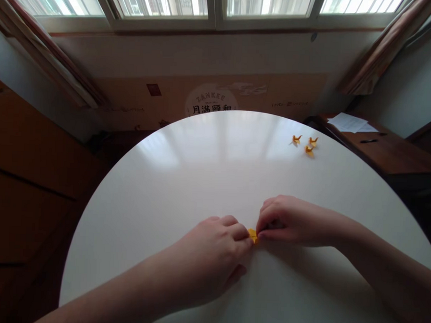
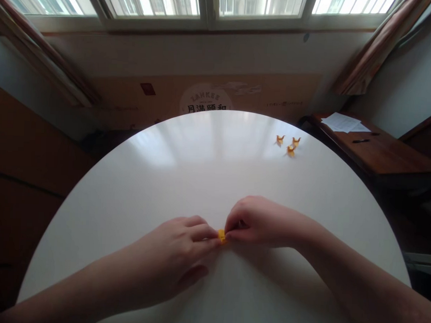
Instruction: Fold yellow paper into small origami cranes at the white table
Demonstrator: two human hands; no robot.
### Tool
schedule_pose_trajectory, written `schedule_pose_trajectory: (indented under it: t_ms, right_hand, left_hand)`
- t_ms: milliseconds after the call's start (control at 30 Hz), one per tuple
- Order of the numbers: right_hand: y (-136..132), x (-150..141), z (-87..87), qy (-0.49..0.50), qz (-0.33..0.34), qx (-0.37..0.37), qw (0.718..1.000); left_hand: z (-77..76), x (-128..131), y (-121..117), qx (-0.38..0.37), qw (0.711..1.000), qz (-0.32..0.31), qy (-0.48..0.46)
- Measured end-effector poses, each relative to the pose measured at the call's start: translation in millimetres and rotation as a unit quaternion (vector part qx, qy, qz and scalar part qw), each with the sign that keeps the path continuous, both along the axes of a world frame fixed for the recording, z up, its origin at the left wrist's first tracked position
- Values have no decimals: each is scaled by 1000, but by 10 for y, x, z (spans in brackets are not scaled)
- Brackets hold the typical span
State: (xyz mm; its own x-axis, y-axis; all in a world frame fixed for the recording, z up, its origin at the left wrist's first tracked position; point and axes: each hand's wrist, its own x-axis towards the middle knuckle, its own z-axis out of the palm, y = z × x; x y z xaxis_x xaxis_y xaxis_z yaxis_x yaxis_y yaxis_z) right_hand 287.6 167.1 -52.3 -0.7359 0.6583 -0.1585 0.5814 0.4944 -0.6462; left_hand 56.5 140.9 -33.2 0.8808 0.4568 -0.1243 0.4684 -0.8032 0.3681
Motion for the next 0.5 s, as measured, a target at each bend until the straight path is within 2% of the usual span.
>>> schedule_pose_trajectory:
  t_ms: [167,500]
  right_hand:
    - [-21,-13,-2,-6,5,27,1000]
    - [-52,-20,-4,-16,20,71,997]
  left_hand:
    - [-15,-16,-1,7,1000,0,15]
    - [-6,-27,-6,19,1000,-14,-15]
